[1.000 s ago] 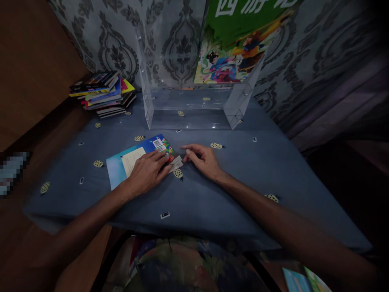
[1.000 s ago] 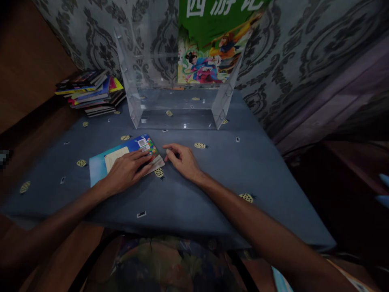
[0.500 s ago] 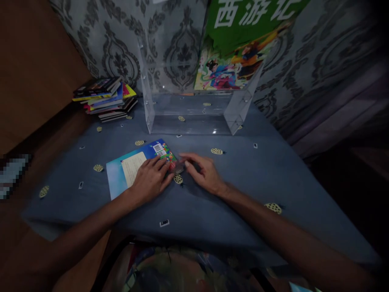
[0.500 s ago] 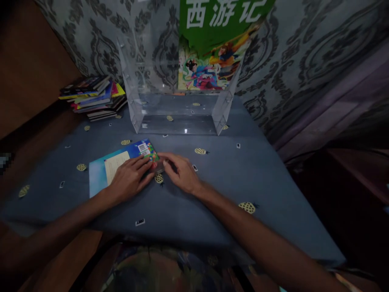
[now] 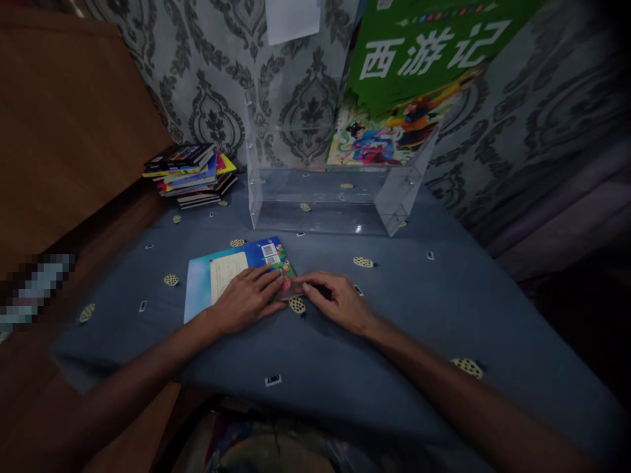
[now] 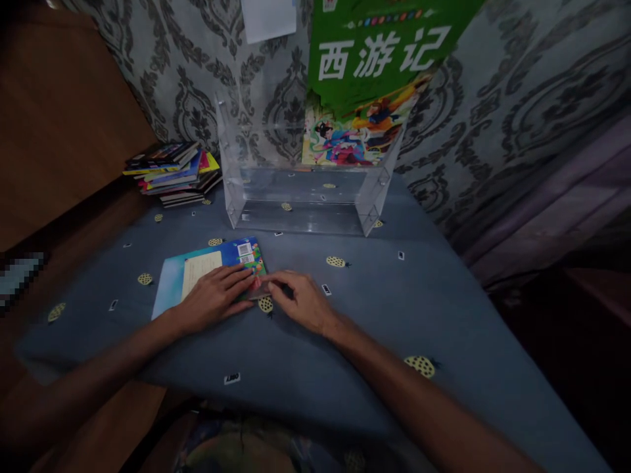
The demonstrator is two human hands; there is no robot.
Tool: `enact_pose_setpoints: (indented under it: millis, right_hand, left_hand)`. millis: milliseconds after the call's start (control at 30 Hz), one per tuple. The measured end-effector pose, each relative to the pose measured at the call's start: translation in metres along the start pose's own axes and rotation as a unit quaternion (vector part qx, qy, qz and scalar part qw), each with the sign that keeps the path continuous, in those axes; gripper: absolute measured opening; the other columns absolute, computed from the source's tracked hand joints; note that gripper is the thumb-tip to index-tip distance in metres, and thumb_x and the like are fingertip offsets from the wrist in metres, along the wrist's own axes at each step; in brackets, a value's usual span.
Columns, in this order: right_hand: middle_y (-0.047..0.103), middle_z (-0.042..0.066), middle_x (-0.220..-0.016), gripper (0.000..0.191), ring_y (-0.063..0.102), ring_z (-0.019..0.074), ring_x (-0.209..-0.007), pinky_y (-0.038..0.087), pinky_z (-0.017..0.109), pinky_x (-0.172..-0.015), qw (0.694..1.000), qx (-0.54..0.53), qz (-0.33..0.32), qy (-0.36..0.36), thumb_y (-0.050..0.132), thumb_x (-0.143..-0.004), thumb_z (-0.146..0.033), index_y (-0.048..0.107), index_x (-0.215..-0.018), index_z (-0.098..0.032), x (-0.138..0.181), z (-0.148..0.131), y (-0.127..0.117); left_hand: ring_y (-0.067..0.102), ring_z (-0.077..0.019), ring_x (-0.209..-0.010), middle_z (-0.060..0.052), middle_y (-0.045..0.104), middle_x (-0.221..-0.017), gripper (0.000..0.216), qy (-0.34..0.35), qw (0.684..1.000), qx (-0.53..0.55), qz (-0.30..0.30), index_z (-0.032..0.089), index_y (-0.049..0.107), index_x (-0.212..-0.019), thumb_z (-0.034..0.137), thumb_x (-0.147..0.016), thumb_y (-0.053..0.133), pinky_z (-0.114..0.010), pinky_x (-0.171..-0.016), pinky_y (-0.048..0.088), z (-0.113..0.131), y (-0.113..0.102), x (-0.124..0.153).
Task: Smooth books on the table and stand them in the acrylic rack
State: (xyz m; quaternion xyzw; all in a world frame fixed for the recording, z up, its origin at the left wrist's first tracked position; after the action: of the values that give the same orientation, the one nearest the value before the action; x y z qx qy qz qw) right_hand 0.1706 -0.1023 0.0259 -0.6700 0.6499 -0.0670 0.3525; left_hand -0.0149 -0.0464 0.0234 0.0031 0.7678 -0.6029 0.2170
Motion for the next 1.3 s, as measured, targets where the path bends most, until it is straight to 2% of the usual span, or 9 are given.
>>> enact_pose_setpoints:
  millis: [133,267,433,633,833,1033,1200,1300]
  right_hand:
    - [0.078,0.006,-0.097,0.029,0.072,0.0202,-0.089,0.055,0.035,-0.081,0.999,-0.032,0.0,0.008,0.051,-0.093,-0.022,0.076,-0.109,-0.022,-0.001,0.003,0.001]
    - [0.079,0.004,-0.092,0.029,0.073,0.0191,-0.086,0.055,0.033,-0.081,0.995,-0.094,0.008,0.037,0.052,-0.093,-0.021,0.074,-0.112,-0.02,-0.002,0.01,0.002]
    - [0.08,0.004,-0.095,0.028,0.074,0.0184,-0.09,0.056,0.033,-0.083,0.983,-0.177,0.026,0.051,0.052,-0.093,-0.024,0.072,-0.113,-0.019,-0.004,0.015,0.004]
    - [0.079,0.005,-0.093,0.027,0.074,0.0196,-0.091,0.057,0.037,-0.088,0.983,-0.17,0.051,0.048,0.055,-0.093,-0.027,0.072,-0.112,-0.018,-0.004,0.015,0.0]
    - [0.079,0.005,-0.095,0.029,0.074,0.0189,-0.094,0.058,0.037,-0.089,0.985,-0.16,0.043,0.04,0.053,-0.094,-0.028,0.073,-0.114,-0.019,-0.002,0.011,-0.001]
    - [0.077,0.005,-0.097,0.028,0.071,0.0183,-0.088,0.057,0.035,-0.085,0.996,-0.088,0.03,0.008,0.053,-0.095,-0.027,0.073,-0.115,-0.021,0.0,0.007,0.0]
    - [0.07,0.006,-0.094,0.024,0.066,0.0188,-0.086,0.055,0.033,-0.078,0.993,0.042,-0.062,-0.093,0.057,-0.093,-0.018,0.072,-0.11,-0.021,0.001,0.001,0.01]
    - [0.068,0.008,-0.095,0.024,0.065,0.0205,-0.088,0.055,0.034,-0.079,0.981,0.108,-0.076,-0.144,0.053,-0.096,-0.013,0.071,-0.11,-0.02,0.001,0.0,0.013]
  left_hand:
    - [0.066,-0.0253,-0.12,-0.011,0.072,-0.126,0.04,0.029,0.999,0.017,0.016,0.015,0.062,-0.127,0.044,-0.103,0.048,-0.041,-0.097,0.056,-0.007,-0.004,-0.003]
    - [0.069,-0.0259,-0.114,-0.013,0.073,-0.12,0.034,0.016,0.999,0.028,0.013,0.013,0.065,-0.121,0.039,-0.102,0.052,-0.041,-0.095,0.058,-0.005,-0.007,-0.006]
    - [0.072,-0.0233,-0.106,-0.01,0.076,-0.111,0.03,-0.01,0.998,0.053,0.021,0.017,0.069,-0.114,0.035,-0.104,0.048,-0.039,-0.089,0.061,-0.002,-0.008,-0.006]
    - [0.073,-0.0215,-0.102,-0.008,0.077,-0.107,0.031,-0.011,0.996,0.057,0.06,0.017,0.07,-0.115,0.029,-0.105,0.044,-0.038,-0.086,0.062,0.0,-0.008,-0.005]
    - [0.072,-0.0207,-0.105,-0.006,0.077,-0.11,0.036,-0.022,0.999,0.037,0.03,0.017,0.07,-0.116,0.03,-0.107,0.037,-0.037,-0.088,0.062,0.0,-0.007,-0.006]
    - [0.07,-0.0222,-0.112,-0.007,0.075,-0.114,0.033,-0.016,0.999,0.04,0.002,0.016,0.068,-0.118,0.028,-0.106,0.039,-0.038,-0.092,0.061,0.002,-0.006,-0.006]
    - [0.068,-0.023,-0.117,-0.01,0.074,-0.118,0.033,-0.019,0.998,0.047,-0.024,0.015,0.067,-0.119,0.031,-0.105,0.042,-0.039,-0.097,0.058,0.004,-0.009,-0.006]
    - [0.067,-0.021,-0.118,-0.009,0.072,-0.124,0.033,-0.022,0.995,0.092,-0.039,0.018,0.067,-0.122,0.033,-0.105,0.043,-0.038,-0.099,0.057,-0.007,-0.013,-0.002]
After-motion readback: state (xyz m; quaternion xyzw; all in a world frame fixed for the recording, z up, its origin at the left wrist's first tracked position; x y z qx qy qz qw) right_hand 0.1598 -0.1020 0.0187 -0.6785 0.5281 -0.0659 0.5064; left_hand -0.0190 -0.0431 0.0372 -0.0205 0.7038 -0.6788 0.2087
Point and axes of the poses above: each hand's wrist, its own x-axis away from the middle knuckle, its own y-axis out of the palm, z = x × y, the point moved 4 cm from there along -x, towards the middle knuckle
